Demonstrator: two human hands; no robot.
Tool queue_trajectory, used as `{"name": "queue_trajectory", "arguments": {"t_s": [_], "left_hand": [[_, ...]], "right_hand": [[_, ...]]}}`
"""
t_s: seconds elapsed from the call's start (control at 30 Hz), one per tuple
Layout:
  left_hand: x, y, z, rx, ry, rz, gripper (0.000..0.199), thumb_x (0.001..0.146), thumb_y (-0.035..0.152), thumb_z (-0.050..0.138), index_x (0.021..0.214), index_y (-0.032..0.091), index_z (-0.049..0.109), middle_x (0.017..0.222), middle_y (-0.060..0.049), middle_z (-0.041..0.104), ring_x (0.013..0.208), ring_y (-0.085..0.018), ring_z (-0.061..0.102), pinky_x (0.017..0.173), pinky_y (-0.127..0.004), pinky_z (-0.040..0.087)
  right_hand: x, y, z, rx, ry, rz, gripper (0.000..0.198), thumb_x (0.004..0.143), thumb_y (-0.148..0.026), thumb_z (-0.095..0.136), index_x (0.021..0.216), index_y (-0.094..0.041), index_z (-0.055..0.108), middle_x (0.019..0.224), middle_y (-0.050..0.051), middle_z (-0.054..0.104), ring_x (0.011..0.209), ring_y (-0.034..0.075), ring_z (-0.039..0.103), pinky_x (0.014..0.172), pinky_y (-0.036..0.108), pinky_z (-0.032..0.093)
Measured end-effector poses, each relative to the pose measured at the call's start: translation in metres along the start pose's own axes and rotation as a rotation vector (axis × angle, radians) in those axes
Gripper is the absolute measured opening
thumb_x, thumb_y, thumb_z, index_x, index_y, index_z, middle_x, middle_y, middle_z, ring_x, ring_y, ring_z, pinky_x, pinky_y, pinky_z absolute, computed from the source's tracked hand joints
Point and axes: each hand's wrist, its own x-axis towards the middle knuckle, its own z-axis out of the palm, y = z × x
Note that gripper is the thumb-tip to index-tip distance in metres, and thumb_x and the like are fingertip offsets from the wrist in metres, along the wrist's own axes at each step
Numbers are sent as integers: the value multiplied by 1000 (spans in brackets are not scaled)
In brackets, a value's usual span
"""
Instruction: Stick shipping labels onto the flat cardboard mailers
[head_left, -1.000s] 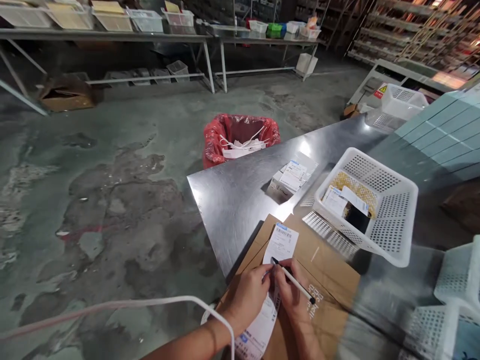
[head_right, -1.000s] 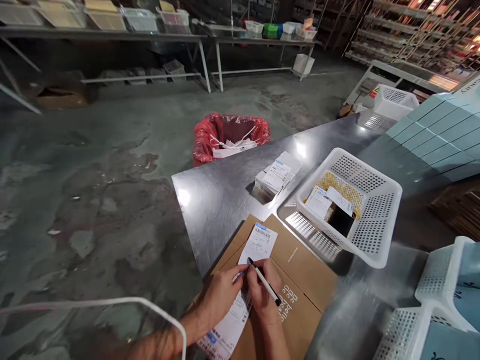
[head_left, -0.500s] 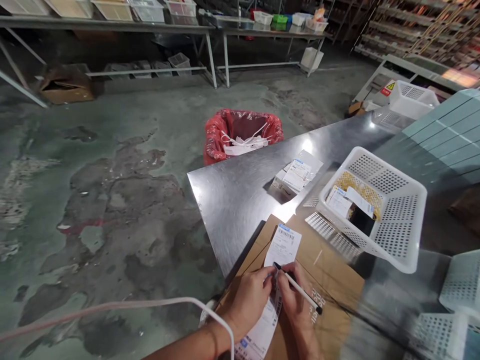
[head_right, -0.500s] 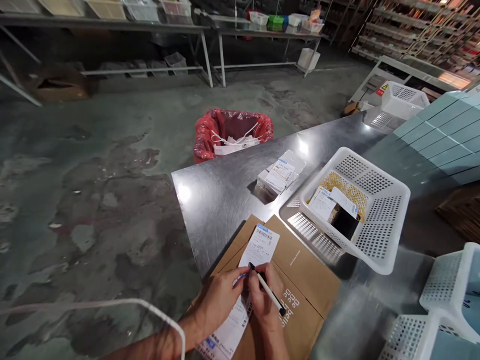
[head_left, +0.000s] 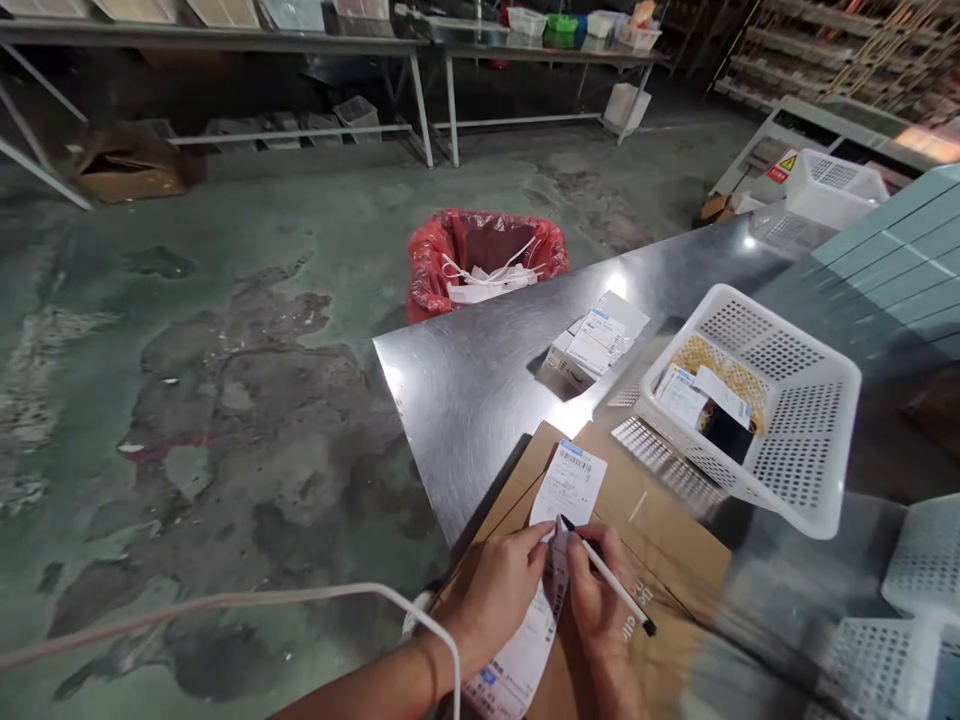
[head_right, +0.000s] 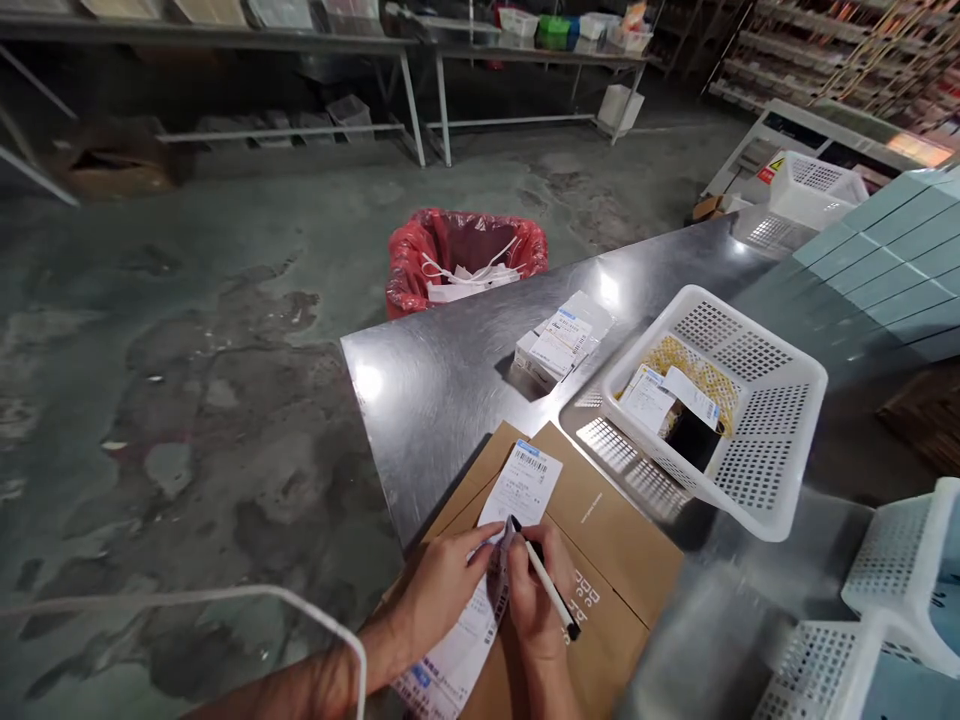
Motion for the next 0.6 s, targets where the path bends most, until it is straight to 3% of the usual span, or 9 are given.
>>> {"name": "queue_trajectory", "arguments": {"t_s": [0.33, 0.6], "left_hand": [[3, -2, 3, -24, 21, 30, 39, 93, 12, 53, 124, 25, 73, 117, -7, 77, 102, -26, 74, 86, -30, 56], [3, -7, 6, -12, 18, 30, 39, 94, 16, 53, 127, 25, 71, 120, -8, 75, 105, -26, 74, 89, -31, 56]], "right_hand": [[1, 0, 0, -13, -89, 27, 19, 85, -39, 59, 72, -26, 58, 61, 0, 64, 52, 18, 59, 51, 32, 46], [-1, 2, 2, -52, -10, 29, 17, 86, -33, 56, 73, -22, 57, 63, -1, 62, 54, 15, 57, 55, 28, 44]]}}
